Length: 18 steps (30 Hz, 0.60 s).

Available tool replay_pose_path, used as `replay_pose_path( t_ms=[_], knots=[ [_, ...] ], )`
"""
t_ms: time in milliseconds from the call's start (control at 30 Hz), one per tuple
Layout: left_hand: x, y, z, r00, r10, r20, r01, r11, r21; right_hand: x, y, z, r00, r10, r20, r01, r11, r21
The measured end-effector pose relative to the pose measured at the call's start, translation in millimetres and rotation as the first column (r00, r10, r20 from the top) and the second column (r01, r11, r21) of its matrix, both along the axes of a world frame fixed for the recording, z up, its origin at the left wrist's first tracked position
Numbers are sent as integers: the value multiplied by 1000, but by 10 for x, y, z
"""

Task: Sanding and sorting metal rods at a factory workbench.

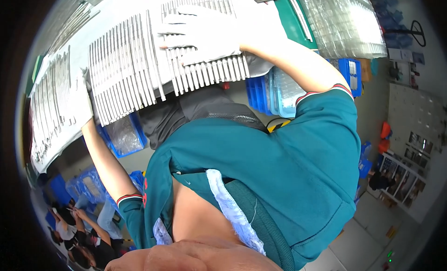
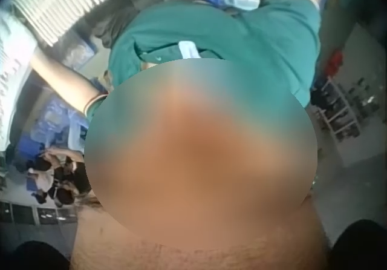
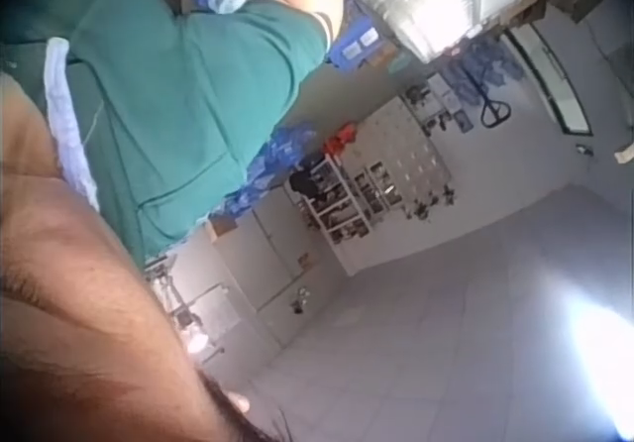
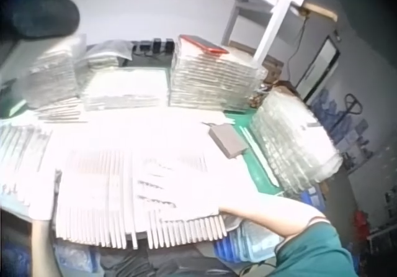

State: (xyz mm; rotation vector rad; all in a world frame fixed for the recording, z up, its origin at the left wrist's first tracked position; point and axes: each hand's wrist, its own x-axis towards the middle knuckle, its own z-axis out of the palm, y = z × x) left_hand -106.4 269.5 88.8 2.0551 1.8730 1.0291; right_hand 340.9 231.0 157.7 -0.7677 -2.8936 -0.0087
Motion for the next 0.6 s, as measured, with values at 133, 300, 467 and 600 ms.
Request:
replay_pose_path(
  t_ms=[133, 300, 467, 600],
  knots=[
    [-97, 10, -116, 985, 0, -174, 23, 991, 129, 5, -2, 24, 998, -26, 54, 29, 998, -49],
    [-239, 10, -170, 922, 18, -387, -18, 1000, 4, 2, -8, 57, 999, -5, 53, 4, 1000, 21],
    [-277, 29, -257, 919, 43, -391, -56, 998, -24, 7, -24, 51, 999, -21, 32, 20, 1000, 13],
    [-251, 39, -285, 912, 62, -406, -65, 998, 6, 32, -14, 36, 999, -23, 42, 26, 998, -65]
  ],
)
